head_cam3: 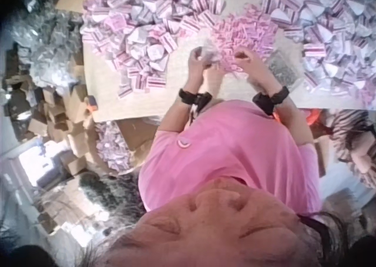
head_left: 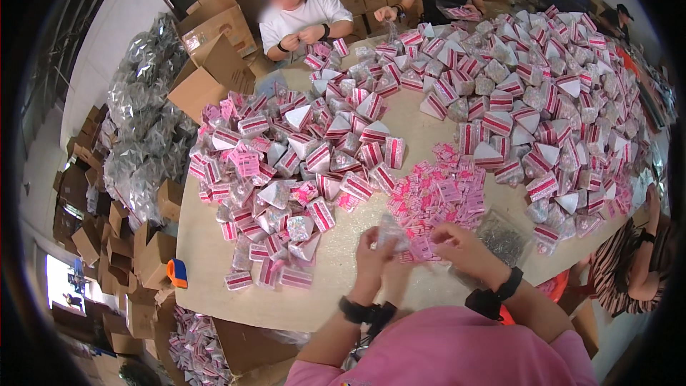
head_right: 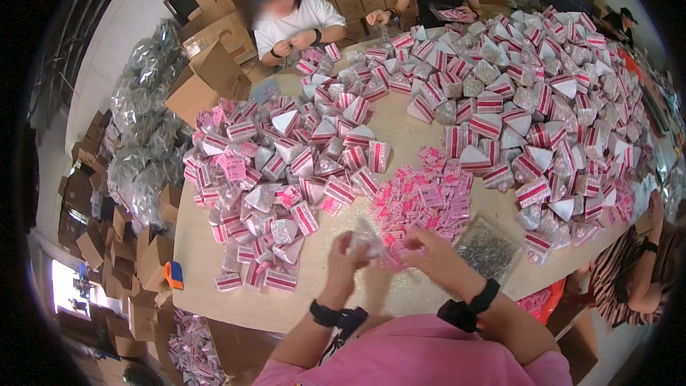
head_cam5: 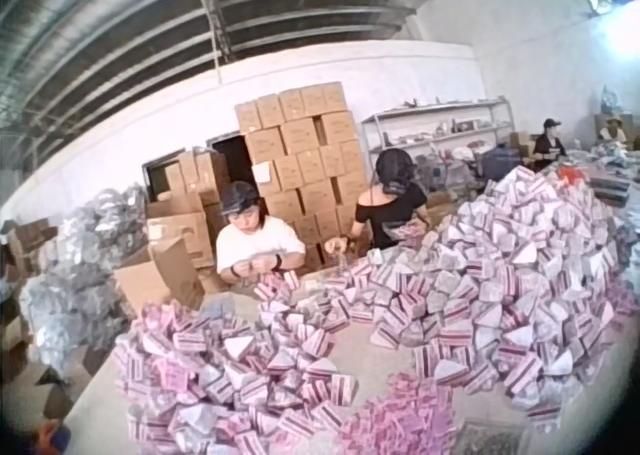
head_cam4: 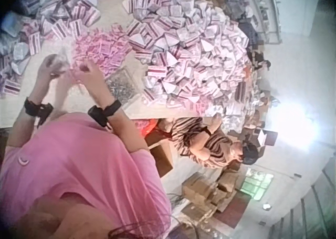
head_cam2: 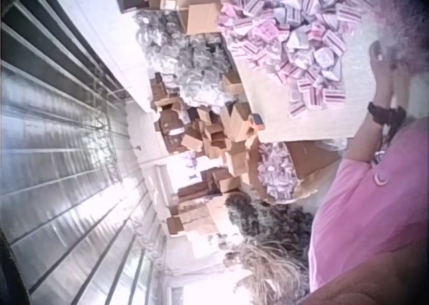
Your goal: Picking small items from a tray and packing them into small triangular plastic packages.
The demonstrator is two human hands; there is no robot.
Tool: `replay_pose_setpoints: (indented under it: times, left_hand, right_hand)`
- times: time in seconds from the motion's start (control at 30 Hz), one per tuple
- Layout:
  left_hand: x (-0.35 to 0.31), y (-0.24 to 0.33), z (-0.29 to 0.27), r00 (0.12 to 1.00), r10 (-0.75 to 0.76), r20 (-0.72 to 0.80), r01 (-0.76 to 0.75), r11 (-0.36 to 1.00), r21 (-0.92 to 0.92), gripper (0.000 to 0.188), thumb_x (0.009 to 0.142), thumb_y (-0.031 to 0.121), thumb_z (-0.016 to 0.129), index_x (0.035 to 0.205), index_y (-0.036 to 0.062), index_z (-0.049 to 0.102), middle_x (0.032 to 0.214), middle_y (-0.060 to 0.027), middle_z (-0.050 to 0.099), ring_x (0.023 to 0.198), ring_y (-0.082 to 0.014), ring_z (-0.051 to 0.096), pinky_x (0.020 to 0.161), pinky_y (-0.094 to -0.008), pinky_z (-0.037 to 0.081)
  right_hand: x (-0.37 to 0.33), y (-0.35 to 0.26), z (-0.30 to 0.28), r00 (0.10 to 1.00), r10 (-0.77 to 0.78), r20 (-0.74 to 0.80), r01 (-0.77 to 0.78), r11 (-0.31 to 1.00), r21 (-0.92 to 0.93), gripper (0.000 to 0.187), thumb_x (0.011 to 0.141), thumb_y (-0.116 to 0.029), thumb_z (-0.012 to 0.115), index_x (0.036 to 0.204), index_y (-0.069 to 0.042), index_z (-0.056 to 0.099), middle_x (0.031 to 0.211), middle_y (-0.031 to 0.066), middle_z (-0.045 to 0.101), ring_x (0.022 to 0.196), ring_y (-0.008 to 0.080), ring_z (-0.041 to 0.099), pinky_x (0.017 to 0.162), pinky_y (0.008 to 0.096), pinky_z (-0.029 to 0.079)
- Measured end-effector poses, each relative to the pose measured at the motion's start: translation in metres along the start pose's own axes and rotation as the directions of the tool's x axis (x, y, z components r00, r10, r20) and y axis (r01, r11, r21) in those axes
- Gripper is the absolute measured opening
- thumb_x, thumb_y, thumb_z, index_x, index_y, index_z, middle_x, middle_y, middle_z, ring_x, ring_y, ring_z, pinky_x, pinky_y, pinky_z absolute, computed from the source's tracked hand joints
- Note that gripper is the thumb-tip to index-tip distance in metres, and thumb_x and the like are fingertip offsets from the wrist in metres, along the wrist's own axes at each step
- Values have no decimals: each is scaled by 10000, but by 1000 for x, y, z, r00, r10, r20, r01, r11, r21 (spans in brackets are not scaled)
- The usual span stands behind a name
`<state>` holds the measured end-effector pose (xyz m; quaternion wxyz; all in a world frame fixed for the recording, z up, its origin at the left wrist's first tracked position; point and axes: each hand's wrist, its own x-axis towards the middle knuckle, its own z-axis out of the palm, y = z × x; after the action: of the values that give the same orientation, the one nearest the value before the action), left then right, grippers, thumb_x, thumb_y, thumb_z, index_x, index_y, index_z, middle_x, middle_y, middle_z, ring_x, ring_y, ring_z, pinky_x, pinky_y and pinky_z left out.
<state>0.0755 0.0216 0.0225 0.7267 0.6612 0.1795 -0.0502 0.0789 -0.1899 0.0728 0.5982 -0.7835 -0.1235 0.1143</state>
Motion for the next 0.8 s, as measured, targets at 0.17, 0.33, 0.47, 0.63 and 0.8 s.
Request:
replay_pose_setpoints:
  times: [0.17,0.33,0.47,0.63,0.8]
  left_hand:
    - [105,36,-108,958,249,-144,-260,964,-63,468,885,135,575,1301,20,393,1163,-95,526,1020,-197,543,767,-316,477]
    - [97,79,-96,876,394,-280,-364,919,153,524,883,215,618,1321,23,403,1192,-123,511,1068,-229,503,833,-312,445]
    - [68,7,-60,976,206,77,-219,889,403,322,837,90,619,1141,0,563,993,-66,607,889,-124,568,753,-255,471]
    - [21,-65,-4,933,-53,357,-112,897,428,273,848,101,621,1094,-14,595,971,-43,649,879,-112,593,792,-239,463]
    - [3,-70,29,884,-81,459,-125,907,401,230,837,111,614,1044,13,629,917,-64,667,790,-112,603,714,-246,485]
  right_hand:
    - [-22,34,-21,975,223,7,-222,965,141,157,802,-103,608,913,7,595,784,46,584,788,123,568,717,284,468]
    - [-48,46,-50,938,344,-44,-342,938,47,145,806,-122,588,873,6,606,780,81,604,737,164,582,688,310,477]
    - [-80,104,-72,967,241,-88,-247,785,-568,170,810,-145,540,895,-4,583,894,161,613,811,306,616,702,393,495]
    - [-103,115,-45,955,289,-59,-228,597,-769,196,805,-116,516,982,-35,541,1017,195,532,930,375,571,739,448,498]
    - [-105,141,-44,976,213,-55,-175,604,-778,185,799,-98,539,974,-38,532,974,178,531,909,362,577,731,456,499]
